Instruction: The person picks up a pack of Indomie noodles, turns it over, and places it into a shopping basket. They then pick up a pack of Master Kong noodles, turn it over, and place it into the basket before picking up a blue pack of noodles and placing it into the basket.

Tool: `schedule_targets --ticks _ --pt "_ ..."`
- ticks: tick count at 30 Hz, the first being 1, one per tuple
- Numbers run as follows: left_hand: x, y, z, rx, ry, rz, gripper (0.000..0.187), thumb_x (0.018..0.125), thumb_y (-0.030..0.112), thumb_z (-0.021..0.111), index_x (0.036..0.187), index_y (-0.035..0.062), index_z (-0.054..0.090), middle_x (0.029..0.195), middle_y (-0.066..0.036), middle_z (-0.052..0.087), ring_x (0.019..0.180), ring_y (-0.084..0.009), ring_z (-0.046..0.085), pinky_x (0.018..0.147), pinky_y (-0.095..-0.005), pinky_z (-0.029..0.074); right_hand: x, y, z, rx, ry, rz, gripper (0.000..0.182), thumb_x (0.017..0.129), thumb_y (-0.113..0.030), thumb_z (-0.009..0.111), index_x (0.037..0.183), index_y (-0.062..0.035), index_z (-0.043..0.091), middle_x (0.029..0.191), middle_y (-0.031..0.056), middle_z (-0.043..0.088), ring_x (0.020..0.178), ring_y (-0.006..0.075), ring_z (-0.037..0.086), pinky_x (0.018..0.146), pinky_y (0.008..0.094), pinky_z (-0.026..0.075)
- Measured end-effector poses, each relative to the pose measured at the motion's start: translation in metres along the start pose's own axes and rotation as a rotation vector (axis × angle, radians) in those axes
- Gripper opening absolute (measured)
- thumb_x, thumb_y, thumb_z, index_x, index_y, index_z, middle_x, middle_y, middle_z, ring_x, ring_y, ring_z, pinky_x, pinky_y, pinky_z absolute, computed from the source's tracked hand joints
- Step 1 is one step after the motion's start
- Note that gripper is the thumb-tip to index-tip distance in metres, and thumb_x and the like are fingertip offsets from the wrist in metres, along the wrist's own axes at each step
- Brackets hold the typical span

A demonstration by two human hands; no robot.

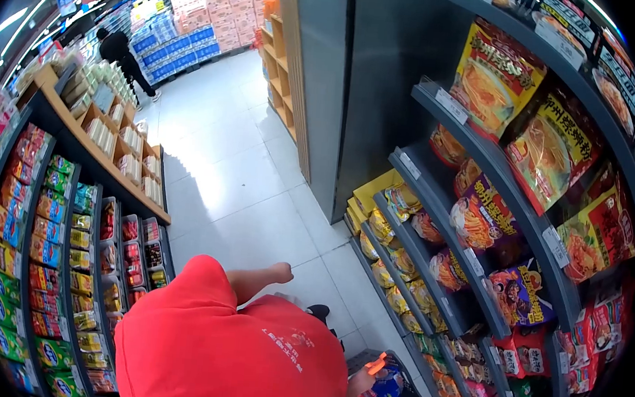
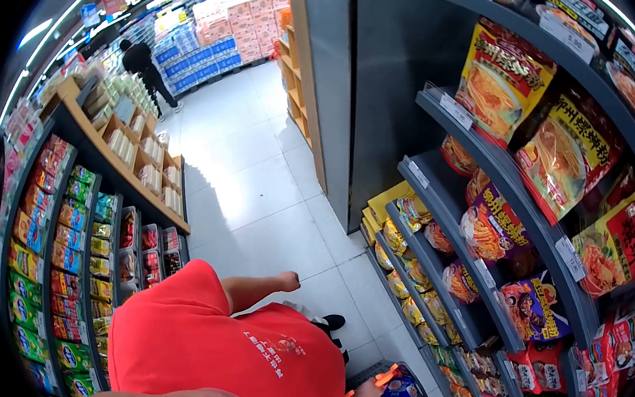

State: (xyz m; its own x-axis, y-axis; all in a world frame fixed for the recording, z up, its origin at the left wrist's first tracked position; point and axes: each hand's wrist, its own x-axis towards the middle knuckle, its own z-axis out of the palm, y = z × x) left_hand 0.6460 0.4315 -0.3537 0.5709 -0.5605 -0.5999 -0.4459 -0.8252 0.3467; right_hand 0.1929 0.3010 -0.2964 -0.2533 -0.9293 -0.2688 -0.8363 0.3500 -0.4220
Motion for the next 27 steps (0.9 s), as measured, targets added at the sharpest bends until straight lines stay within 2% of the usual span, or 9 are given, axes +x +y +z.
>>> schedule_targets --ticks 4,10,12,15,16,20,22,26,27 --pt "0.033 0.050 0.000 0.051 -0.066 0.150 0.034 0.077 0.027 0.057 0.095 0.0019 0.071 0.102 -0.025 0.068 0.098 -0.0396 0.064 0.088 -0.0457 0.052 0.007 0.016 0.010 0.064 -0.034 0.097 0.062 0.081 -0.050 0.060 0.078 0.0122 0.067 0.080 0.0303 0.067 0.078 0.0461 0.067 0.070 0.0544 0.054" --pt "0.061 0.134 0.004 0.132 -0.196 0.330 0.028 0.076 0.023 0.055 0.090 0.0032 0.070 0.098 -0.026 0.067 0.097 -0.0423 0.064 0.087 -0.0472 0.051 0.007 0.021 0.010 0.177 -0.068 0.073 0.045 0.082 -0.036 0.062 0.086 0.0079 0.068 0.086 0.0302 0.067 0.085 0.0461 0.066 0.074 0.0533 0.052" --pt "0.067 0.167 -0.001 0.290 -0.254 0.469 0.033 0.080 0.022 0.052 0.091 -0.0047 0.067 0.098 -0.030 0.066 0.098 -0.0437 0.063 0.088 -0.0480 0.051 0.007 0.021 0.012 0.034 0.001 0.106 0.040 0.082 -0.032 0.062 0.091 0.0065 0.067 0.088 0.0298 0.067 0.087 0.0465 0.065 0.075 0.0530 0.051" --pt "0.084 0.208 0.004 0.438 -0.298 0.647 0.035 0.085 0.026 0.051 0.092 -0.0043 0.068 0.104 -0.029 0.065 0.097 -0.0443 0.063 0.087 -0.0487 0.051 0.004 0.026 0.011 0.252 -0.012 0.098 0.041 0.082 -0.033 0.070 0.098 0.0049 0.065 0.096 0.0290 0.066 0.092 0.0466 0.063 0.079 0.0522 0.049" --pt "0.095 0.217 0.014 0.447 -0.322 0.692 0.034 0.086 0.025 0.050 0.090 -0.0037 0.069 0.101 -0.028 0.065 0.098 -0.0434 0.063 0.087 -0.0487 0.052 -0.006 0.011 0.003 0.233 0.152 0.086 0.042 0.084 -0.036 0.068 0.099 0.0034 0.064 0.095 0.0284 0.066 0.090 0.0465 0.063 0.076 0.0523 0.050" --pt "0.113 0.259 0.044 0.400 -0.352 0.902 0.026 0.082 0.023 0.055 0.083 0.0018 0.069 0.098 -0.022 0.067 0.094 -0.0393 0.063 0.082 -0.0476 0.051 -0.030 0.015 0.000 0.057 0.117 0.142 0.044 0.086 -0.038 0.062 0.107 -0.0002 0.060 0.083 0.0262 0.067 0.079 0.0446 0.065 0.066 0.0553 0.050" --pt "0.112 0.275 0.061 0.327 -0.417 0.840 0.025 0.082 0.023 0.057 0.086 0.0019 0.070 0.097 -0.021 0.068 0.094 -0.0383 0.064 0.081 -0.0441 0.051 -0.057 0.008 -0.009 0.060 0.070 0.323 0.037 0.083 -0.031 0.065 0.103 -0.0011 0.060 0.082 0.0249 0.067 0.078 0.0434 0.065 0.068 0.0539 0.051" --pt "0.088 0.288 0.088 0.285 -0.607 0.770 0.024 0.082 0.021 0.059 0.094 0.0021 0.070 0.094 -0.018 0.070 0.091 -0.0314 0.066 0.080 -0.0391 0.051 -0.090 0.019 0.000 0.143 0.293 0.277 0.028 0.077 -0.019 0.069 0.095 -0.0016 0.059 0.087 0.0216 0.066 0.081 0.0398 0.065 0.073 0.0505 0.051" --pt "0.087 0.285 0.095 0.303 -0.621 0.777 0.024 0.082 0.021 0.059 0.093 0.0019 0.070 0.093 -0.017 0.070 0.091 -0.0308 0.066 0.079 -0.0387 0.051 -0.087 0.018 -0.001 0.115 0.201 0.342 0.029 0.079 -0.024 0.067 0.097 -0.0028 0.060 0.095 0.0194 0.065 0.086 0.0374 0.065 0.077 0.0478 0.053"
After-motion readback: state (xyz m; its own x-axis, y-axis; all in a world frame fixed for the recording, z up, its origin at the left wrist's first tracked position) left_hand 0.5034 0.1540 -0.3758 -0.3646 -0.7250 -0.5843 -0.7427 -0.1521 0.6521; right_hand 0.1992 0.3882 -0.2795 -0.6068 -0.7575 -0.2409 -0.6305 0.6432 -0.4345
